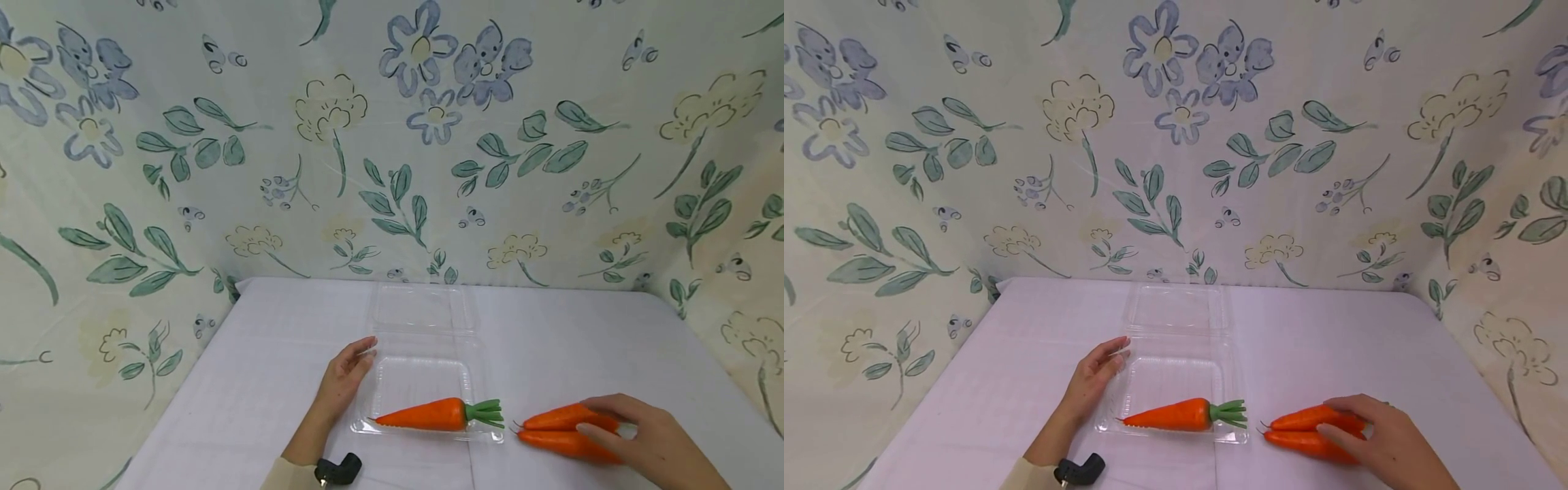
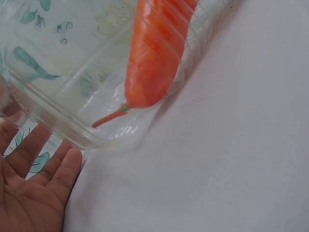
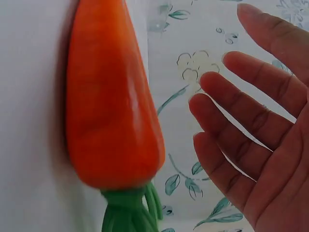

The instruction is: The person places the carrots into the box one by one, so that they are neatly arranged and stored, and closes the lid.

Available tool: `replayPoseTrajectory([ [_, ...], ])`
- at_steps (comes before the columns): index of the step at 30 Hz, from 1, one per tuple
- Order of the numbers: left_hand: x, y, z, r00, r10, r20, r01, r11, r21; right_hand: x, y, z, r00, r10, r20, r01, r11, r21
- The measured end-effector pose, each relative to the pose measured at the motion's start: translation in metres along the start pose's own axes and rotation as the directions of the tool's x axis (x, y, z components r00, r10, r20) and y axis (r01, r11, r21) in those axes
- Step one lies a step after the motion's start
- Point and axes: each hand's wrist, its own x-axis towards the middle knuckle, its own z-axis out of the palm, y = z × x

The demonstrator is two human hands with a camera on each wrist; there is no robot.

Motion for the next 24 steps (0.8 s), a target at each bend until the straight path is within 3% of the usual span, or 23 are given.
replayPoseTrajectory([
  [4, 0.000, 0.000, 0.000, 1.000, 0.006, -0.001, -0.006, 1.000, 0.002, -0.003, 0.026, 0.000, 1.000, 0.012, 0.013, -0.011, 0.999, -0.042],
  [10, 0.000, -0.001, 0.000, 1.000, 0.004, -0.006, -0.004, 1.000, -0.003, -0.005, 0.049, 0.009, 0.994, 0.093, 0.049, -0.093, 0.996, -0.017],
  [15, 0.000, -0.002, -0.001, 1.000, 0.007, -0.005, -0.007, 1.000, -0.007, -0.005, 0.055, 0.014, 0.991, 0.122, 0.062, -0.123, 0.992, 0.006],
  [24, 0.000, -0.002, -0.001, 1.000, 0.017, 0.000, -0.017, 1.000, -0.013, 0.001, 0.053, 0.019, 0.992, 0.096, 0.077, -0.095, 0.995, -0.023],
])
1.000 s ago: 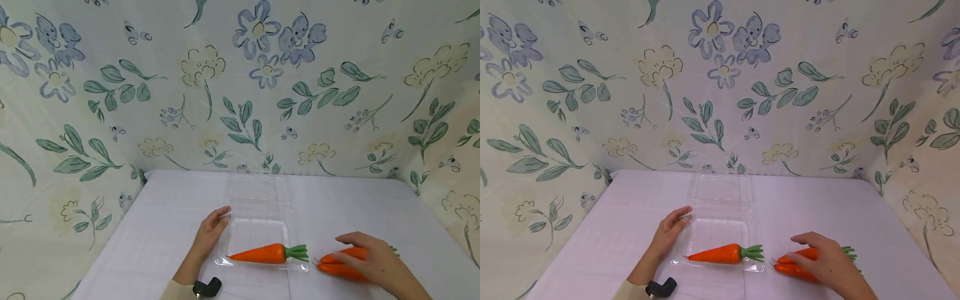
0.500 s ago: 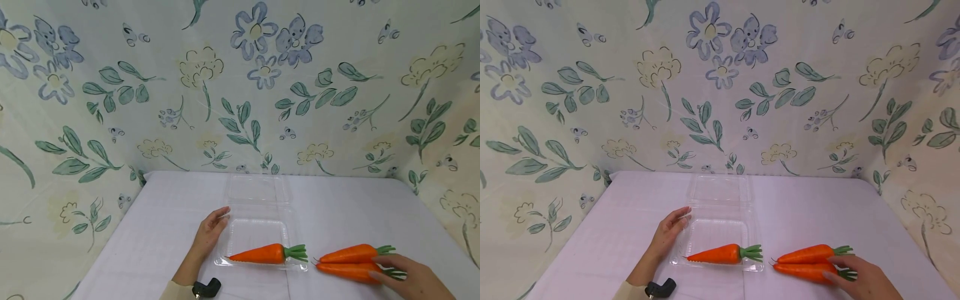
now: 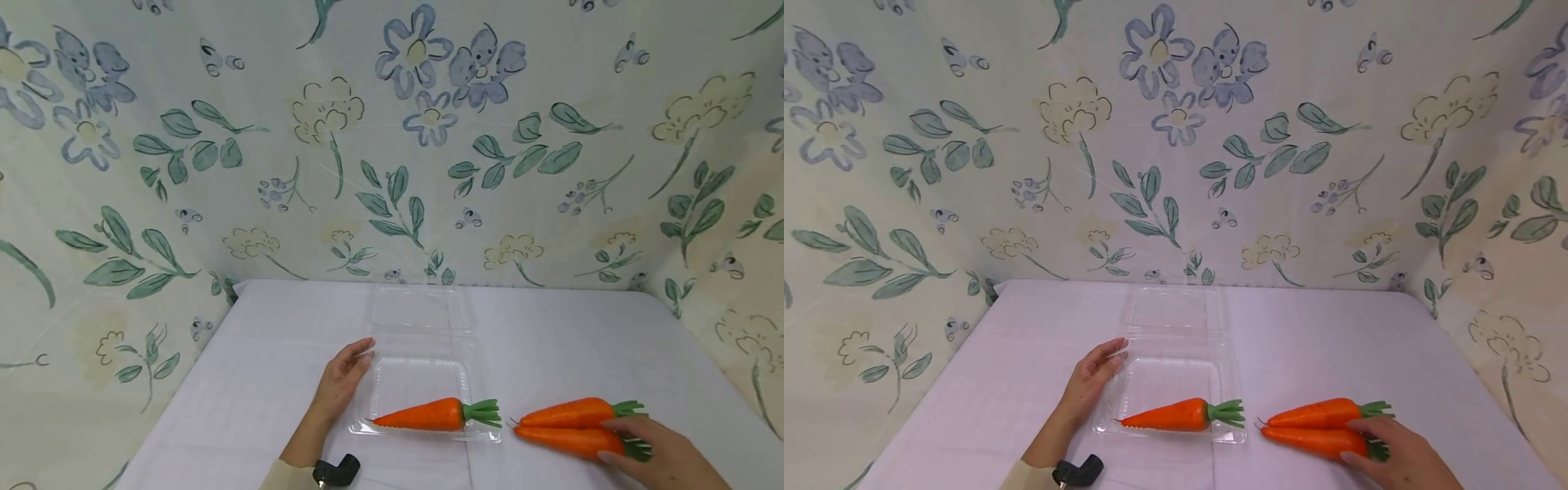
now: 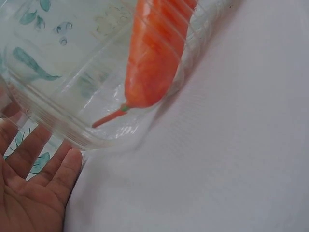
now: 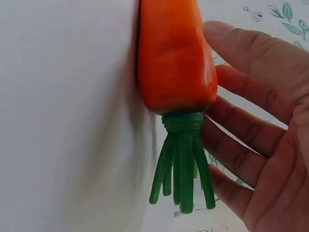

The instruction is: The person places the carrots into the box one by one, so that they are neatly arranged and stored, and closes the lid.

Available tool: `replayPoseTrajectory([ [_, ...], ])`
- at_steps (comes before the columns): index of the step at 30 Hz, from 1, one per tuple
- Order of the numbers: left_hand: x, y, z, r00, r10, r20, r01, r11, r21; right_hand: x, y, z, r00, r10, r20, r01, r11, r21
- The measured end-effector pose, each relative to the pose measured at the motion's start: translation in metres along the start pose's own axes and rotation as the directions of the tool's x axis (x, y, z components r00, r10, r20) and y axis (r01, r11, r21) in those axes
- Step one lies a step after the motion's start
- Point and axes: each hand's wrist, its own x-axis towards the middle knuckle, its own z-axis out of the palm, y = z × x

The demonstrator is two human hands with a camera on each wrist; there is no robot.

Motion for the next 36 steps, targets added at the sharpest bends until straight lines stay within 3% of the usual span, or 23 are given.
replayPoseTrajectory([
  [10, 0.001, -0.001, 0.001, 1.000, 0.005, 0.014, -0.006, 1.000, 0.005, 0.003, 0.001, 0.000, 0.998, -0.006, 0.066, 0.009, 0.999, -0.044],
  [24, 0.005, 0.001, 0.000, 1.000, 0.017, 0.004, -0.017, 1.000, -0.001, 0.007, -0.008, 0.000, 0.998, 0.019, 0.058, -0.016, 0.998, -0.056],
  [36, 0.002, -0.002, 0.000, 1.000, -0.002, 0.004, 0.002, 1.000, -0.017, -0.003, -0.019, -0.005, 1.000, -0.027, 0.004, 0.027, 1.000, -0.012],
])
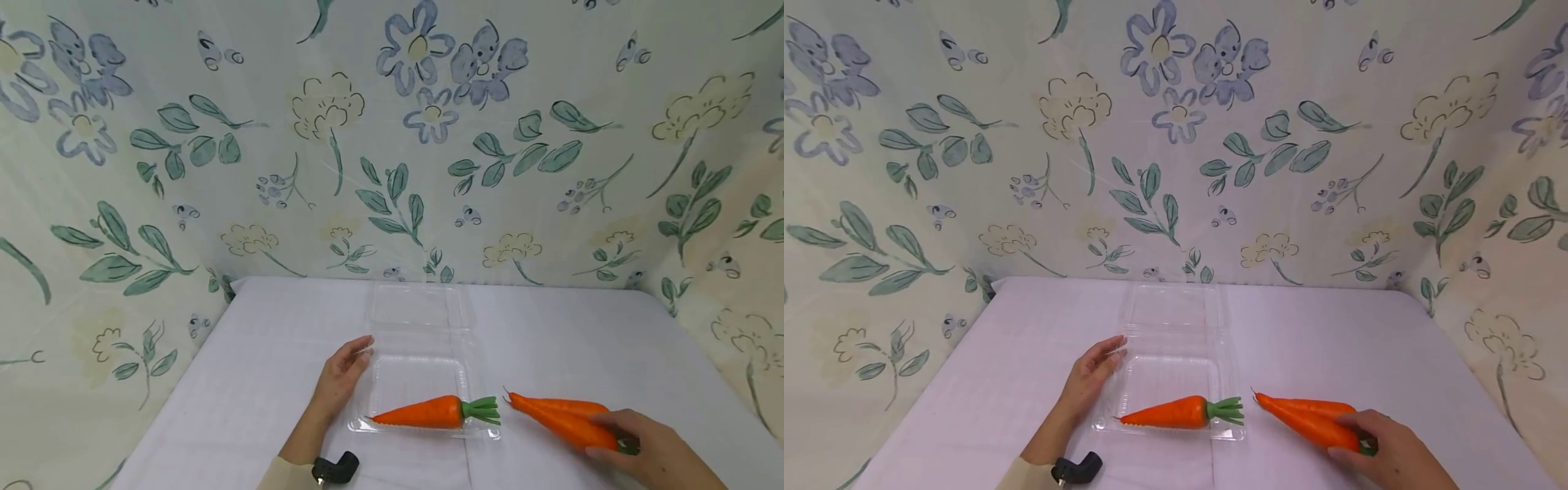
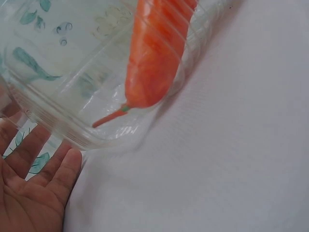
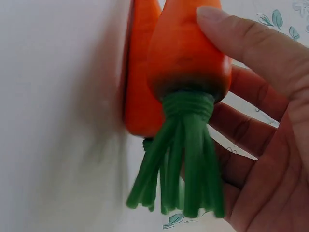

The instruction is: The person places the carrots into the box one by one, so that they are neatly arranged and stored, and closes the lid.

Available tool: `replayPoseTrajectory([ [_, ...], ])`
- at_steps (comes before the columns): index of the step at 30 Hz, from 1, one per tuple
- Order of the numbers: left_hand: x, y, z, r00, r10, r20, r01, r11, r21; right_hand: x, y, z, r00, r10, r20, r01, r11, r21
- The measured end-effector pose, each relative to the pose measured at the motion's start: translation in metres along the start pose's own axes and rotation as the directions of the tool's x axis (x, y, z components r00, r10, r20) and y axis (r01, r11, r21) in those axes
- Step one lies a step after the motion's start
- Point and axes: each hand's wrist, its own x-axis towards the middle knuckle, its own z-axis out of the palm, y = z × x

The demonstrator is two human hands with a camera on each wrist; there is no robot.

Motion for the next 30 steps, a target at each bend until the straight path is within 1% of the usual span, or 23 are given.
replayPoseTrajectory([
  [4, -0.001, -0.001, -0.002, 1.000, 0.016, -0.003, -0.016, 1.000, 0.006, 0.000, -0.012, -0.006, 1.000, -0.011, -0.014, 0.012, 1.000, 0.009],
  [8, 0.000, -0.001, -0.002, 1.000, 0.011, -0.009, -0.011, 1.000, 0.012, 0.000, -0.026, -0.012, 0.997, -0.051, -0.059, 0.053, 0.998, 0.034],
  [14, -0.001, 0.000, -0.002, 1.000, 0.004, 0.004, -0.004, 1.000, 0.000, -0.001, -0.046, -0.021, 0.986, -0.091, -0.143, 0.100, 0.993, 0.056],
  [17, -0.001, 0.000, -0.001, 1.000, -0.001, 0.008, 0.001, 1.000, -0.002, -0.002, -0.056, -0.023, 0.976, -0.135, -0.169, 0.148, 0.987, 0.068],
  [19, -0.001, 0.000, -0.002, 1.000, -0.001, 0.008, 0.001, 1.000, -0.004, -0.003, -0.064, -0.023, 0.965, -0.179, -0.194, 0.193, 0.979, 0.059],
  [21, -0.001, 0.000, -0.002, 1.000, 0.004, 0.006, -0.004, 1.000, -0.004, -0.004, -0.072, -0.021, 0.947, -0.227, -0.226, 0.242, 0.969, 0.043],
  [25, 0.000, 0.001, -0.002, 1.000, 0.020, 0.006, -0.020, 1.000, -0.012, -0.002, -0.090, -0.016, 0.903, -0.319, -0.289, 0.331, 0.944, -0.008],
  [28, 0.000, 0.000, -0.002, 1.000, 0.018, 0.007, -0.017, 1.000, -0.020, 0.001, -0.103, -0.014, 0.872, -0.379, -0.309, 0.388, 0.921, -0.033],
  [30, 0.000, -0.001, -0.001, 1.000, 0.013, 0.007, -0.013, 1.000, -0.018, 0.003, -0.113, -0.013, 0.860, -0.405, -0.312, 0.414, 0.909, -0.040],
])
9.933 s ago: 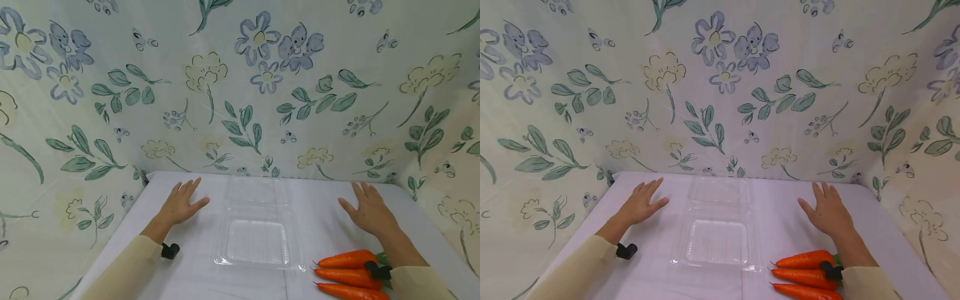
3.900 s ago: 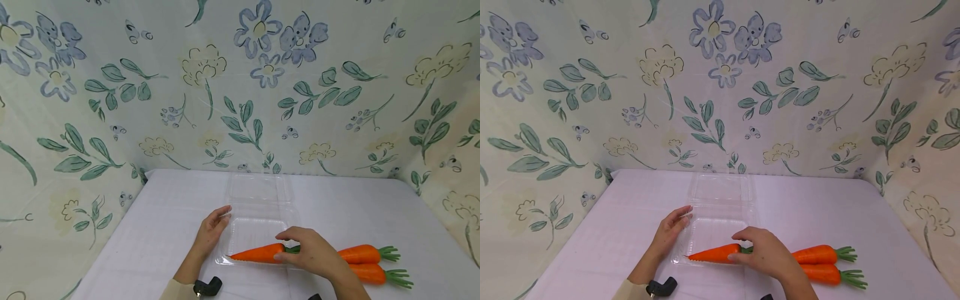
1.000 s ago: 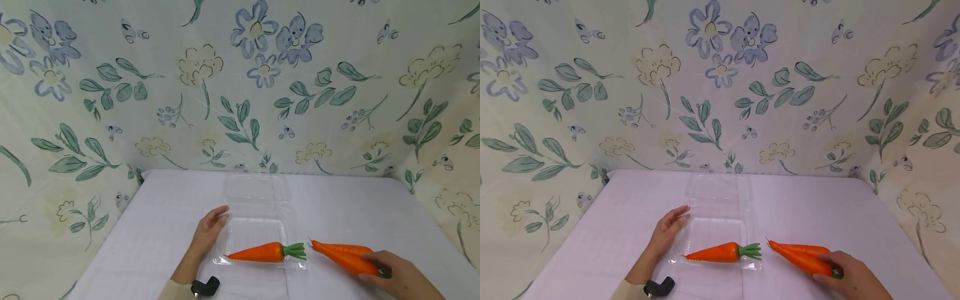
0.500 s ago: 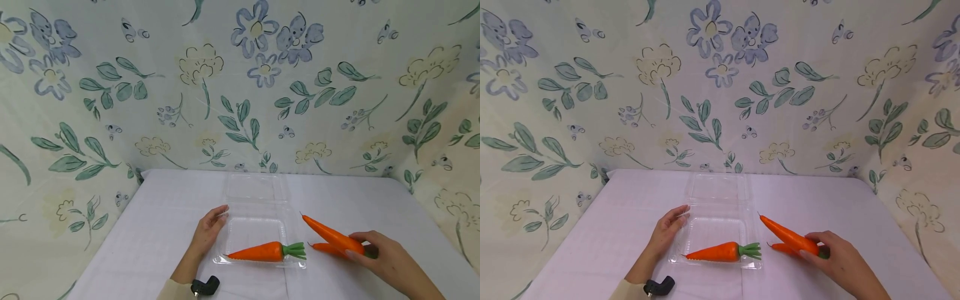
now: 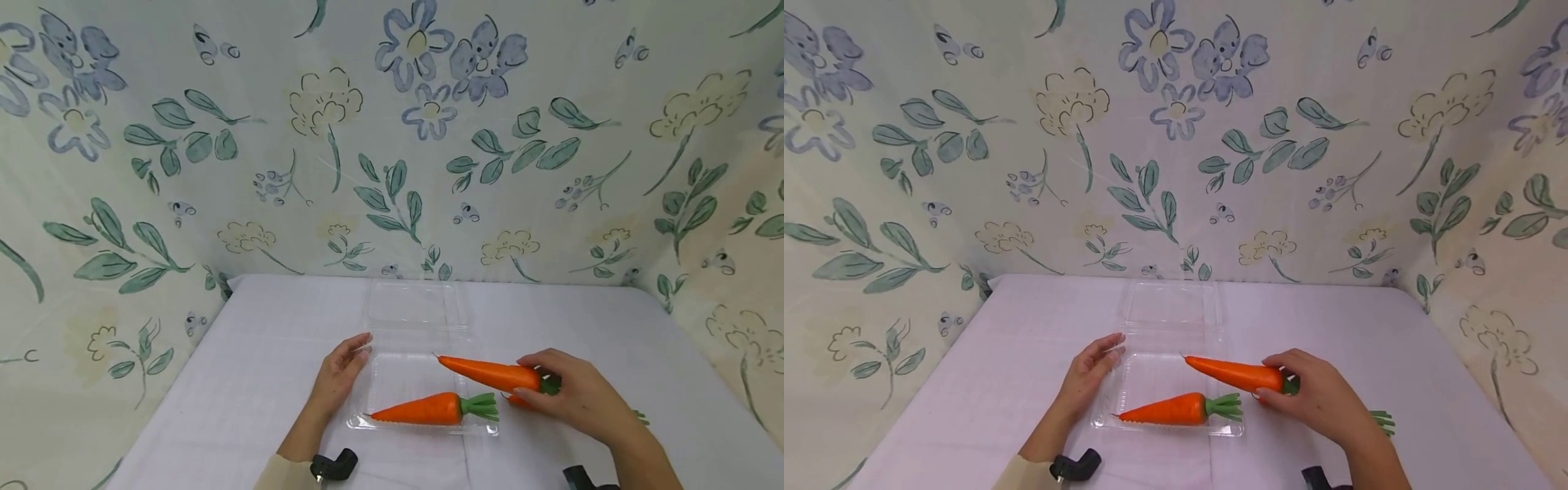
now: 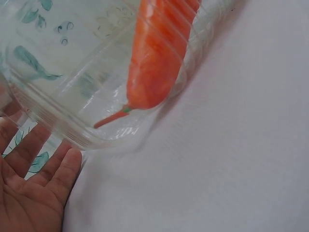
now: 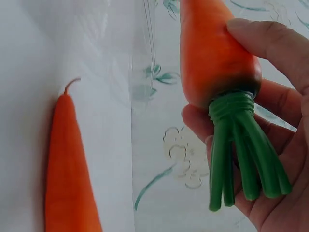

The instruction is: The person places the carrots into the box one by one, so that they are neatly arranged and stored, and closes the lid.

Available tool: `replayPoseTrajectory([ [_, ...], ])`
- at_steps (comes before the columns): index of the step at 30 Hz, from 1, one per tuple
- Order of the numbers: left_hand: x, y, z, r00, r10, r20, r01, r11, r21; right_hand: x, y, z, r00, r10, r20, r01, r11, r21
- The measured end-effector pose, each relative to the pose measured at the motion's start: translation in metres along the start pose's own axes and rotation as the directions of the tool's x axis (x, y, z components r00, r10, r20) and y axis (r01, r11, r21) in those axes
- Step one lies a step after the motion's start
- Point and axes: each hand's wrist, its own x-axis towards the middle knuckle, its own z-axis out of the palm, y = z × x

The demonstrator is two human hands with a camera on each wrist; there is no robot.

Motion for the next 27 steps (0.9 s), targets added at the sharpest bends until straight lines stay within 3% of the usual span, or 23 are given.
replayPoseTrajectory([
  [12, 0.002, 0.002, 0.001, 1.000, -0.004, -0.006, 0.004, 1.000, 0.023, 0.032, -0.038, 0.014, 0.991, -0.110, 0.079, 0.106, 0.993, 0.053],
  [19, 0.001, 0.002, 0.000, 1.000, -0.010, -0.006, 0.010, 1.000, 0.007, 0.043, -0.052, 0.028, 0.984, -0.102, 0.146, 0.086, 0.991, 0.107],
  [27, -0.002, 0.002, 0.000, 1.000, -0.021, -0.002, 0.021, 0.999, 0.034, 0.054, -0.061, 0.044, 0.967, -0.163, 0.195, 0.134, 0.979, 0.152],
])
